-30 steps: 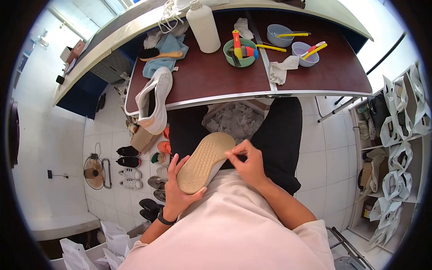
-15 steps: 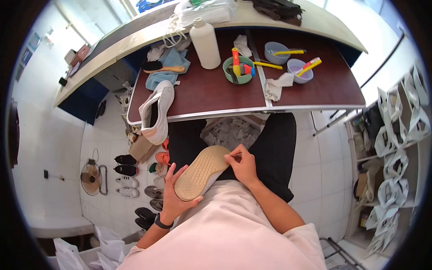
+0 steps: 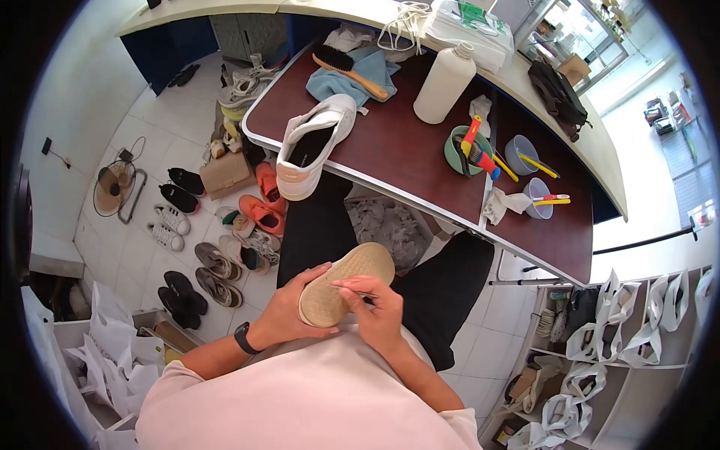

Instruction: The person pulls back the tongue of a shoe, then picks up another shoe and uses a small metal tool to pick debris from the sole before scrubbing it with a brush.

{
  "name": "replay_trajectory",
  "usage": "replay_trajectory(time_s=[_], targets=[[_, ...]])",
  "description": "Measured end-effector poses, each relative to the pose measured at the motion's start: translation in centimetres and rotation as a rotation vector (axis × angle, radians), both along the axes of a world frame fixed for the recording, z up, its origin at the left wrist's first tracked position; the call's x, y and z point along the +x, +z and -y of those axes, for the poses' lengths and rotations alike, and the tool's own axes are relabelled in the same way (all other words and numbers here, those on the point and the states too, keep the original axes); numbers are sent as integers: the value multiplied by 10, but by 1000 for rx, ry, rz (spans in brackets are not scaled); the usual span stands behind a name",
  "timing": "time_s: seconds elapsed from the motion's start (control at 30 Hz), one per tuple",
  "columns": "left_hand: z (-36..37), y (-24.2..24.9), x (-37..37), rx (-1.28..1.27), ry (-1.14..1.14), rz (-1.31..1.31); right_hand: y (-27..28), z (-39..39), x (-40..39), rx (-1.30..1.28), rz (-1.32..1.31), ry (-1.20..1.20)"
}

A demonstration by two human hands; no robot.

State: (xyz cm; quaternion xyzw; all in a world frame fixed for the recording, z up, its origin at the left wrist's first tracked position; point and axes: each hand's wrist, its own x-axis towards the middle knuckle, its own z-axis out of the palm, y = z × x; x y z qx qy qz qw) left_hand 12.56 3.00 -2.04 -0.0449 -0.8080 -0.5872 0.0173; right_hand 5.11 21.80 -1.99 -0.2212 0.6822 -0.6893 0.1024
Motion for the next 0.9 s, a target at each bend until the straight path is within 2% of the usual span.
replay_trajectory(time_s=[0.07, 0.17, 0.2, 0.3, 0.33, 0.43, 0.47, 0.5, 0.57, 0.67, 0.77, 0.8, 0.83, 0.9], targets=[[1, -3, 0, -40, 17, -47, -4, 4, -1, 110, -82, 60], [0, -7, 1, -79, 31, -108, -13, 4, -9, 164, -14, -114], [-1, -4, 2, -80, 27, -112, -9, 5, -13, 109, 52, -134], [-5, -11, 2, -23, 66, -140, 7, 7, -7, 50, -176, -18], [-6, -15, 4, 5, 79, -149, 7, 8, -6, 87, -228, 44], [-3, -19, 0, 39, 66, -110, -20, -7, -32, 393, -285, -129], [-3, -18, -1, 64, 62, -92, -36, -13, -45, 241, -59, -266], [-1, -16, -1, 85, 60, -73, -33, -20, -52, 233, 40, -342], [0, -16, -2, 89, 81, -80, -5, -13, -49, 217, -154, -243], [-3, -19, -2, 59, 79, -122, 9, 3, -25, 163, -163, 10], [0, -16, -4, 61, 52, -106, -26, -3, -31, 204, 3, -121], [3, -14, -3, 61, 37, -94, -32, -4, -37, 94, 203, -255], [8, -12, -6, 56, 15, -90, -40, -14, -46, 103, 248, -353], [15, -9, -6, 34, -15, -49, -50, -33, -65, 26, 226, -393]])
